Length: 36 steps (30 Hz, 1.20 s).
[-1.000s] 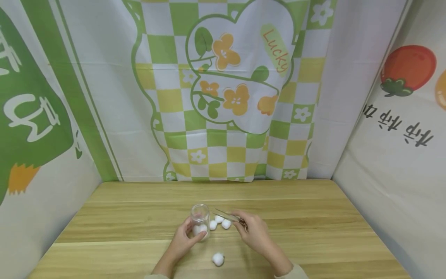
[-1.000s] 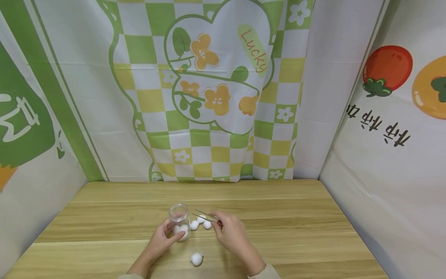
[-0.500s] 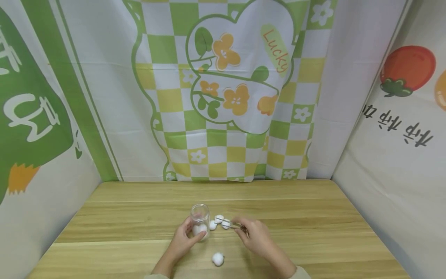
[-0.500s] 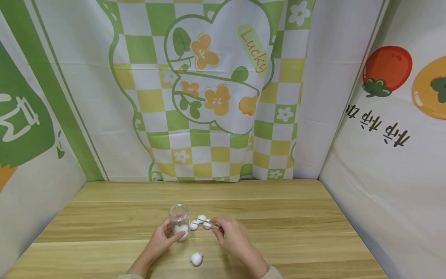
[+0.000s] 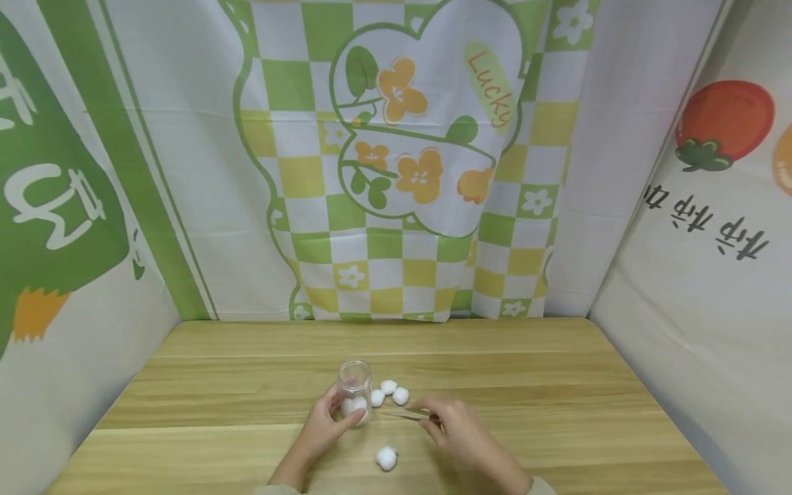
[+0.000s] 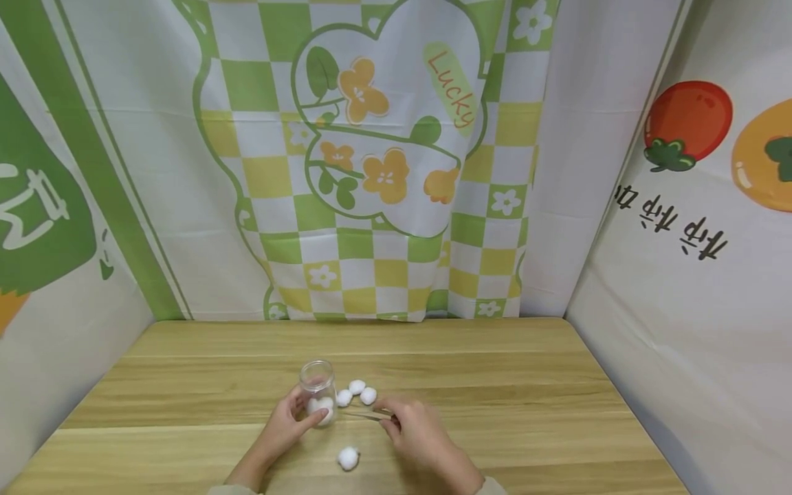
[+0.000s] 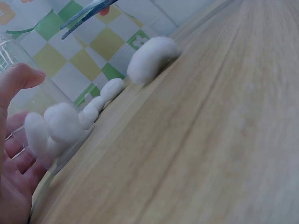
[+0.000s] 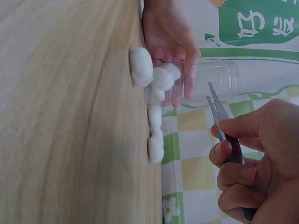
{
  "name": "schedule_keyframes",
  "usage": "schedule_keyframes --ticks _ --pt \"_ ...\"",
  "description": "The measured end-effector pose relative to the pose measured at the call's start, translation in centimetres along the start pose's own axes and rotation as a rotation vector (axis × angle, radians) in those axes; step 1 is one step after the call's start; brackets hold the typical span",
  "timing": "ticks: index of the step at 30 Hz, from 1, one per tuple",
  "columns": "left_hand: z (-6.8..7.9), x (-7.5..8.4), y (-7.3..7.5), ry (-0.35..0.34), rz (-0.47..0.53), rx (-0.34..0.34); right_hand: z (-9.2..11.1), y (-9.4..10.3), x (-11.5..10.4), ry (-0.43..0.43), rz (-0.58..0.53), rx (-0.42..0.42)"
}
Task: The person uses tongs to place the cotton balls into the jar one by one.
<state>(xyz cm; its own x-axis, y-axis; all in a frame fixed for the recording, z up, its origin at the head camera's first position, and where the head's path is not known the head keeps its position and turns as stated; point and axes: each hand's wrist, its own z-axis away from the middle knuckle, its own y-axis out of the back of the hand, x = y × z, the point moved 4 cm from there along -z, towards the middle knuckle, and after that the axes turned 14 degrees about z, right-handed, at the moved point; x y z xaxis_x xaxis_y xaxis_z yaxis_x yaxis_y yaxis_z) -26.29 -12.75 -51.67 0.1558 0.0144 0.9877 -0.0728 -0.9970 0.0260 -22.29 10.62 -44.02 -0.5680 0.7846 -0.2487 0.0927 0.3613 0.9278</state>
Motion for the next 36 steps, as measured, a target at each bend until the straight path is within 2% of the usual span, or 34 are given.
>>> schedule_keyframes --ticks 4,10,25,33,36 --pt "0.0 0.2 0.0 -0.019 0.0 -0.002 0.1 -0.2 0.1 0.001 0.008 -0.003" --pt "-0.1 0.1 0.0 -0.01 0.024 -0.018 0.3 -0.5 0.2 0.026 0.023 -0.004" --pt "-0.1 -0.1 0.1 0.01 0.024 -0.016 1.2 -1.5 0.5 0.024 0.009 -0.118" --pt "0.0 -0.2 0.1 0.034 0.006 0.006 1.7 -1.8 0.2 0.068 0.022 -0.087" --pt "0.0 -0.1 0.1 0.022 0.007 0.001 1.8 -1.8 0.1 0.071 0.035 -0.099"
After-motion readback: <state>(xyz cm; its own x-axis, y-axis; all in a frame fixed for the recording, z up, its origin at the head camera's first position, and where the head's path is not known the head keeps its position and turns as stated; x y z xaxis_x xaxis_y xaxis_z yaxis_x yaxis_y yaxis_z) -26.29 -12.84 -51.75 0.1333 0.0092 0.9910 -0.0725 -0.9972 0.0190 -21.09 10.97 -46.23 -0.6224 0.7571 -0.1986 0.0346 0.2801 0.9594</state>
